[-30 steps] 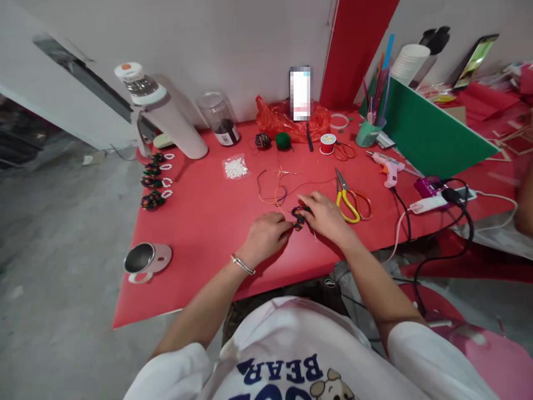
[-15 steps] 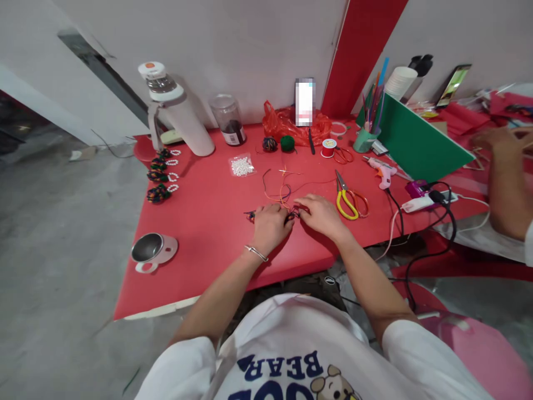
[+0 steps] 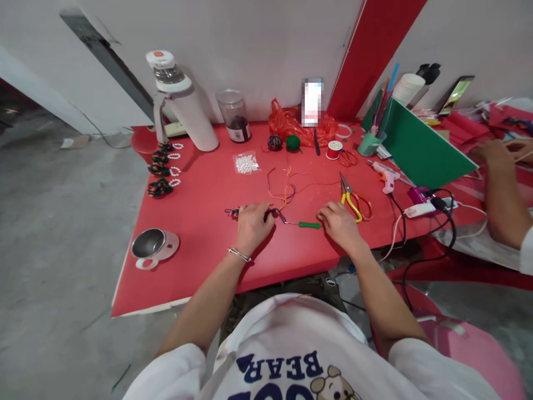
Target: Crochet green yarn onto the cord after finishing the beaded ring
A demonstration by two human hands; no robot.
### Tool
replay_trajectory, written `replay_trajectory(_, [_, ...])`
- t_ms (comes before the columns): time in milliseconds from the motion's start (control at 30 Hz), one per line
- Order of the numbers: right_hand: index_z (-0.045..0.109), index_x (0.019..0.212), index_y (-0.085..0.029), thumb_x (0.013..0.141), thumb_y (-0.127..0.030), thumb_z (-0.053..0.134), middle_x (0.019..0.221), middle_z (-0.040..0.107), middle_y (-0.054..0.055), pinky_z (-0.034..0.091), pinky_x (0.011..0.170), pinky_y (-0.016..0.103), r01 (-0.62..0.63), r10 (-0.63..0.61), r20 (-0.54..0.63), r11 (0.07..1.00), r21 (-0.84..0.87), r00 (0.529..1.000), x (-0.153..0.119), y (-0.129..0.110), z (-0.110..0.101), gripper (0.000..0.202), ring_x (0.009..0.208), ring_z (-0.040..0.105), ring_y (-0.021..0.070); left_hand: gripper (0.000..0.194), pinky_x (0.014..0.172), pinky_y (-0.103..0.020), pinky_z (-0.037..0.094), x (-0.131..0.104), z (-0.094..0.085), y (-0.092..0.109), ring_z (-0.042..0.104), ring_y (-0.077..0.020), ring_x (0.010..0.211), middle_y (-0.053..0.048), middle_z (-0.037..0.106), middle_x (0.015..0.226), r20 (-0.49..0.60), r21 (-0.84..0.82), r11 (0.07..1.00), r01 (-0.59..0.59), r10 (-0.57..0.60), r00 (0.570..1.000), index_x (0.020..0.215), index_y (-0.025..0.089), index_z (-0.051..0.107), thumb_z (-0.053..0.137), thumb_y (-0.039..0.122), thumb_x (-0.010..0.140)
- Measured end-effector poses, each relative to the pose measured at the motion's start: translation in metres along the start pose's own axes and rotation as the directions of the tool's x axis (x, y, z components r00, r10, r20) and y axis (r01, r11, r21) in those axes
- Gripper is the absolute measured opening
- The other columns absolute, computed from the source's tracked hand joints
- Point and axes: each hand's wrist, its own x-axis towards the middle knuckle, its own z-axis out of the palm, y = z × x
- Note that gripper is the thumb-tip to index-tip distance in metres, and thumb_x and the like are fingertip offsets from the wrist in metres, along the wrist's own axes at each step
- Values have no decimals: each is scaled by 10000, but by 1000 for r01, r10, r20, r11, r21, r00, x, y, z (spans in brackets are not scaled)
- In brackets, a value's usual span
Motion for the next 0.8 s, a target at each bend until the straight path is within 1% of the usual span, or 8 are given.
replay_trajectory(133, [743, 1168, -195, 1025, -477, 596, 1119, 702, 124, 480, 919, 392, -1, 6, -42, 994, 112, 999, -5, -4, 0, 348, 1079, 615, 289, 235, 898, -427, 444, 0, 1, -1, 731, -296, 1011, -87, 820, 1015, -2, -46, 998, -45, 45, 999, 1008, 227, 763, 563, 162, 902])
replay_trajectory(200, [736, 1177, -201, 985, -514, 658, 1114, 703, 121, 485, 920, 392, 2, 2, -29, 989, 146, 1000, -6, -10, 2, 376, 1078, 621, 289, 219, 886, -424, 443, 0, 1, -1, 728, -294, 991, -87, 812, 980, -2, -48, 997, -56, 56, 998, 991, 223, 765, 565, 175, 916])
replay_trajectory(333, [731, 1004, -186, 1021, -390, 614, 1047, 695, 135, 478, 880, 391, 3, -5, 24, 996, 91, 1000, -4, -27, 7, 235, 1031, 614, 293, 214, 883, -415, 444, 1, 0, -2, 726, -286, 955, -82, 800, 932, 31, -44, 996, -72, 74, 997, 979, 215, 772, 584, 163, 890])
replay_trajectory(433, [691, 982, -177, 1029, -309, 575, 1058, 691, 154, 467, 865, 393, -29, 29, 2, 998, 63, 1000, -4, -34, 10, 181, 1024, 605, 303, 254, 871, -406, 447, 1, -2, -4, 725, -279, 945, -87, 794, 928, 20, -42, 997, -63, 63, 998, 995, 213, 778, 561, 145, 883])
replay_trajectory(567, [649, 990, -187, 1034, -292, 531, 1018, 703, 139, 464, 852, 386, -122, 129, -26, 975, 188, 991, -7, -30, 12, 164, 984, 622, 292, 240, 861, -406, 463, 1, -1, -8, 715, -279, 929, -99, 781, 909, -19, -66, 997, -41, 40, 999, 954, 203, 780, 556, 156, 883])
replay_trajectory(633, [642, 1024, -192, 1043, -302, 499, 994, 715, 117, 475, 838, 376, -188, 208, -35, 936, 296, 978, -7, -25, 13, 182, 946, 643, 276, 233, 866, -401, 482, 1, 1, -9, 713, -269, 915, -100, 783, 913, -53, -161, 987, -29, 21, 998, 945, 200, 783, 566, 162, 872])
replay_trajectory(700, [651, 1069, -191, 1043, -296, 471, 1003, 725, 111, 490, 849, 382, -238, 281, -71, 903, 358, 957, -4, -21, 11, 210, 946, 657, 273, 224, 834, -375, 511, 2, 3, -10, 712, -246, 875, -89, 786, 918, -86, -350, 937, 17, -50, 995, 958, 204, 788, 592, 181, 853])
replay_trajectory(800, [697, 1128, -185, 1014, -282, 505, 1133, 728, 154, 494, 957, 463, -242, 315, -215, 920, 307, 924, 5, -21, 7, 244, 1087, 646, 321, 215, 687, -313, 522, 5, 1, -7, 678, -189, 709, -55, 767, 854, -24, -708, 690, 148, -233, 972, 983, 203, 793, 659, 254, 822])
